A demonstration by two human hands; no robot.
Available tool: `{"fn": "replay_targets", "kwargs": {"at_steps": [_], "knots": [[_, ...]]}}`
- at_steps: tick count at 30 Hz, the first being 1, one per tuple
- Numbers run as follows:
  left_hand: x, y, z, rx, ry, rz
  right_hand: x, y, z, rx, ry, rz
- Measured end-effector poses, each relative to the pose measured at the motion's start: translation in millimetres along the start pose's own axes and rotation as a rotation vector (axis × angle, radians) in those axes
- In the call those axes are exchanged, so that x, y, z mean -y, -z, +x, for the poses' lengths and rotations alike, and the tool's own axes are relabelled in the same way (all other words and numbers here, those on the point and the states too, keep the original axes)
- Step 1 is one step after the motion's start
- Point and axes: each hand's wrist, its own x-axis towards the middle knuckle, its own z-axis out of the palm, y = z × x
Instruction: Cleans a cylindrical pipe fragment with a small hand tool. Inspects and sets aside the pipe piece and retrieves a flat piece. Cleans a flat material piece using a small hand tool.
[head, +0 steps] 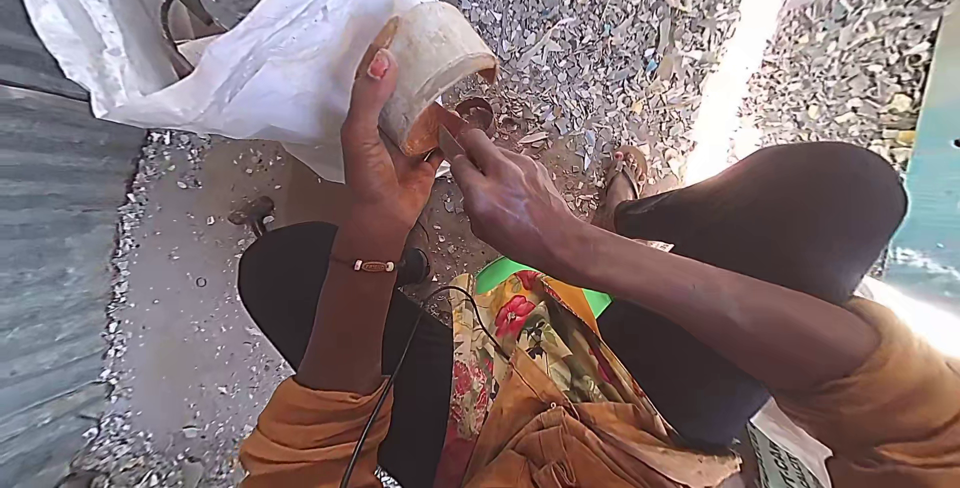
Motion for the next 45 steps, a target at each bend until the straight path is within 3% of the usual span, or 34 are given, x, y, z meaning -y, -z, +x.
{"fn": "replay_targets", "kwargs": {"at_steps": [10, 17, 30, 37, 41, 45], "knots": [[3.4, -4.6, -5.6, 0.007, 0.008, -0.010, -10.6, 7.7, 8.4, -0.022, -0.040, 0.072], [3.7, -3.8, 16.7, -0.027, -0.008, -0.038, -20.2, 5.9, 14.3, -0.079, -0.063, 0.168], [2.4, -0.7, 18.3, -0.074, 0.049, -0.006, -22.2, -7.9, 2.6, -0.109, -0.012, 0.103], [1.9, -1.6, 19.6, -0.079, 0.086, -0.020, -17.5, -5.2, -4.1, -0.038, -0.035, 0.093], [0.0, -3.9, 16.3, -0.102, 0.147, -0.052, -31.3, -11.9, 4.6, -0.107, -0.032, 0.056], [3.4, -6.8, 16.1, -0.130, 0.068, 0.066, -35.0, -4.9, 10.6, -0.149, -0.131, 0.214]]}}
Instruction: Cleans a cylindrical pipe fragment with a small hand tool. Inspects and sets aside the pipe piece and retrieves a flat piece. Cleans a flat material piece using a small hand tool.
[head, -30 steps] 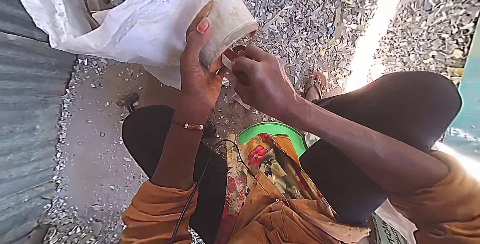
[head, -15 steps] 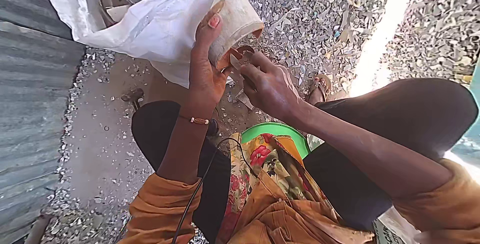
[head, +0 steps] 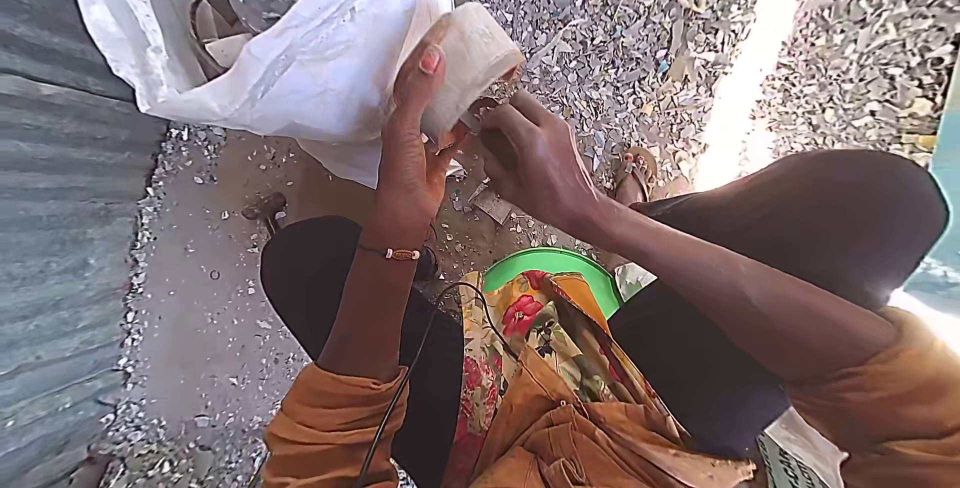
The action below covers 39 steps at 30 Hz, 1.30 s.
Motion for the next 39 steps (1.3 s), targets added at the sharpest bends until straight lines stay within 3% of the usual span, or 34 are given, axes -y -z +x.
{"fn": "replay_targets", "kwargs": {"at_steps": [4, 8, 12, 15, 17, 19, 20, 22, 24, 30, 33, 39], "knots": [[2.1, 8.1, 5.1, -0.033, -0.136, 0.162, 14.1, -2.1, -17.1, -0.130, -0.126, 0.335], [0.0, 8.5, 2.4, -0.053, -0.070, 0.176, 3.1, 0.3, -9.7, 0.020, -0.261, 0.278], [-3.5, 11.7, 3.6, -0.084, 0.011, 0.122, 2.6, 5.7, -5.2, -0.084, -0.223, 0.304], [-4.4, 13.9, -1.7, -0.080, 0.033, 0.114, -2.1, 1.7, -7.8, 0.156, -0.258, 0.257], [-3.7, 14.8, -7.8, -0.040, 0.058, 0.125, -2.0, -4.6, -11.3, 0.132, -0.282, 0.235], [-4.5, 10.8, -3.6, -0.073, 0.068, 0.075, -0.9, -9.1, -13.2, 0.030, -0.167, 0.234], [-5.2, 9.1, -2.0, -0.083, 0.065, 0.060, 0.1, -8.0, -12.5, 0.070, -0.146, 0.221], [-4.3, 7.3, -0.9, -0.095, 0.058, 0.071, 0.3, -4.3, -9.4, 0.265, -0.226, 0.152], [-0.2, 7.4, 0.7, -0.093, 0.080, 0.086, -0.5, -4.0, -6.8, 0.328, -0.320, 0.082], [-4.0, 2.6, -4.2, -0.134, 0.000, 0.107, 12.4, -0.3, -15.4, 0.126, -0.136, 0.173], [2.8, 8.7, -3.8, -0.200, -0.085, 0.172, 24.9, 1.5, -26.3, 0.149, -0.160, 0.231], [18.7, 10.0, -8.9, -0.169, -0.164, 0.164, 22.5, -7.1, -31.6, 0.109, -0.176, 0.222]]}}
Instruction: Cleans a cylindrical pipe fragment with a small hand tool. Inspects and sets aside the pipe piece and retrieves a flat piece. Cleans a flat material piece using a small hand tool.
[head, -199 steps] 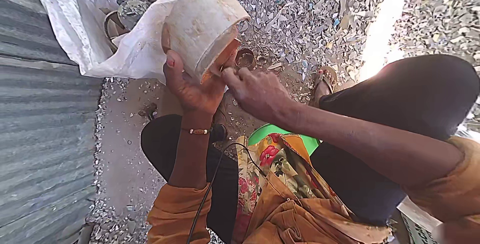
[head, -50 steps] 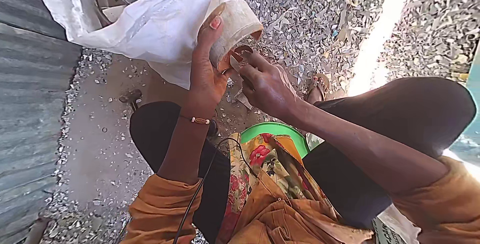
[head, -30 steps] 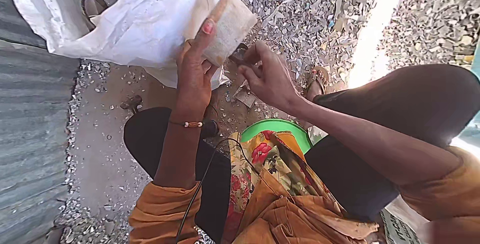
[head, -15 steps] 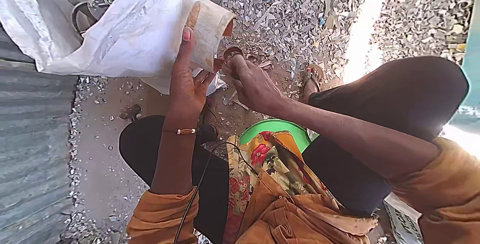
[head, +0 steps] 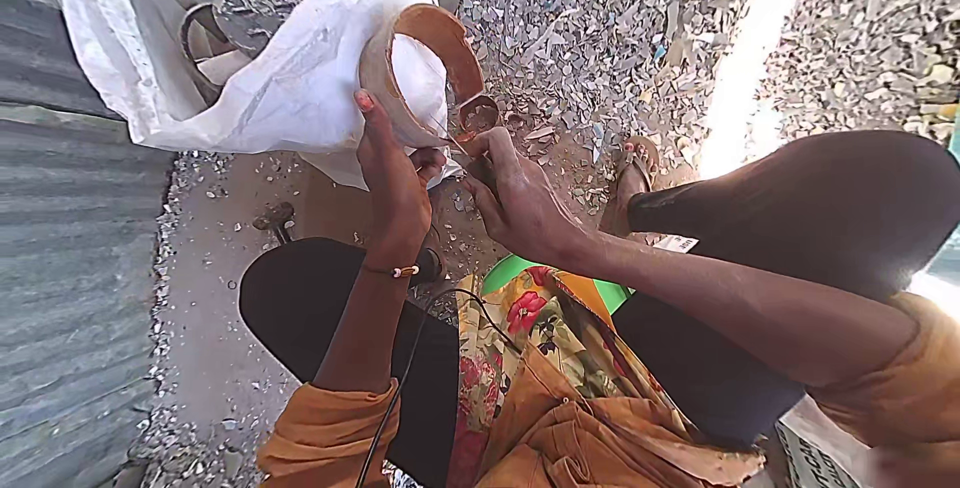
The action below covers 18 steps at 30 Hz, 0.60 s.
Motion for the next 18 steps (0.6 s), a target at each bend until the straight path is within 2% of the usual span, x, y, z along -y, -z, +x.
{"fn": "replay_targets", "kwargs": {"at_steps": [3, 6, 13, 15, 18], "knots": [[1.4, 3.6, -11.4, 0.168, -0.033, 0.000, 2.0, 4.3, 2.8, -0.078, 0.041, 0.033], [-0.1, 2.4, -13.9, 0.252, -0.088, 0.010, -1.2, 7.1, 6.2, -0.118, 0.086, 0.048], [4.4, -0.9, -22.7, 0.153, -0.142, 0.069, -24.5, -6.3, -6.9, -0.034, 0.116, -0.212], [4.1, -2.2, -22.7, 0.127, -0.100, 0.050, -29.6, -14.2, -13.6, 0.002, 0.061, -0.298], [11.7, -2.0, -19.7, 0.126, 0.055, 0.006, -35.8, -22.6, -19.5, 0.050, -0.016, -0.319]]}}
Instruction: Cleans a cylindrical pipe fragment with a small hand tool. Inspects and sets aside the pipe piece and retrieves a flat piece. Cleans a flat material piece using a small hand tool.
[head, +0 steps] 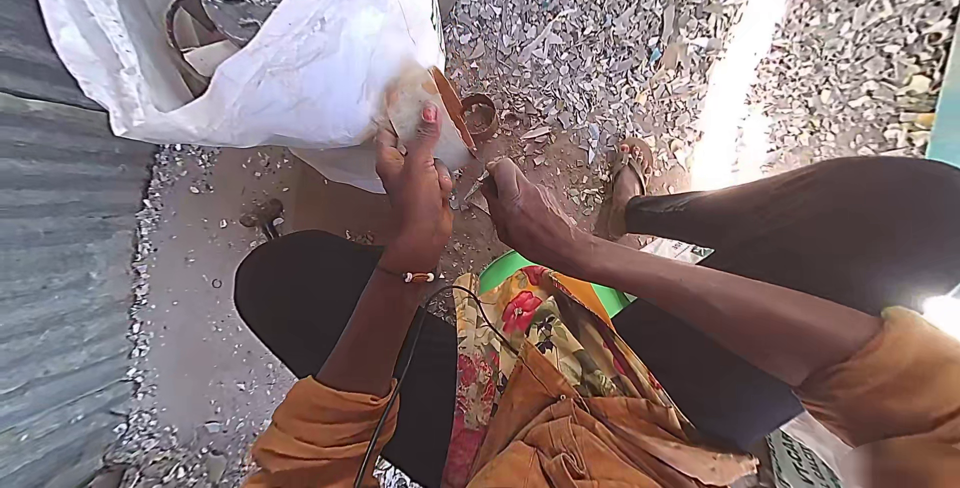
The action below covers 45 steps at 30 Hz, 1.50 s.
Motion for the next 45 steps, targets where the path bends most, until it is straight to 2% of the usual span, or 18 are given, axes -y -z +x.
{"fn": "replay_targets", "kwargs": {"at_steps": [4, 6, 8, 12, 14, 17, 20, 26, 29, 33, 36, 41, 43, 45], "knots": [[-1.6, 7.3, 19.3, 0.148, 0.304, -0.161, -2.8, 8.8, 5.1, 0.127, -0.128, 0.077], [-1.5, 1.8, 27.5, 0.113, 0.384, -0.157, -7.9, 14.6, 10.8, 0.168, -0.193, 0.141], [1.8, -1.7, 29.1, 0.073, 0.350, -0.038, -11.4, 21.7, 18.0, 0.211, -0.244, 0.204], [2.3, 3.0, 21.6, 0.098, 0.045, 0.381, -6.7, 39.1, 25.5, 0.333, -0.370, 0.320], [-0.9, 2.1, 17.4, 0.116, -0.021, 0.375, -7.7, 45.5, 28.0, 0.398, -0.449, 0.448], [-7.7, -1.9, 18.0, 0.090, 0.040, 0.144, -12.4, 48.2, 28.0, 0.383, -0.525, 0.646], [-14.2, 1.4, 23.5, 0.078, 0.194, -0.039, -10.4, 54.5, 27.1, 0.319, -0.486, 0.663], [-15.1, 8.9, 27.7, 0.167, 0.339, -0.105, -9.7, 61.2, 27.6, 0.217, -0.538, 0.638], [-13.7, 7.0, 24.4, 0.162, 0.278, -0.021, -7.4, 68.8, 26.8, 0.200, -0.479, 0.569], [-12.9, 3.9, 24.9, 0.091, 0.039, 0.134, -4.5, 76.1, 26.3, 0.261, -0.337, 0.393], [-9.9, -1.6, 19.6, 0.127, -0.022, 0.156, -6.3, 71.5, 24.2, 0.246, -0.221, 0.368], [-0.9, -7.7, 13.1, 0.181, -0.027, 0.201, -0.6, 69.5, 22.8, 0.224, -0.341, 0.430], [-3.8, 2.9, 11.7, 0.252, -0.067, 0.399, -0.1, 67.3, 20.7, 0.224, -0.415, 0.545], [-12.9, 13.0, 11.0, 0.299, -0.105, 0.554, 5.4, 67.1, 17.8, 0.227, -0.506, 0.772]]}}
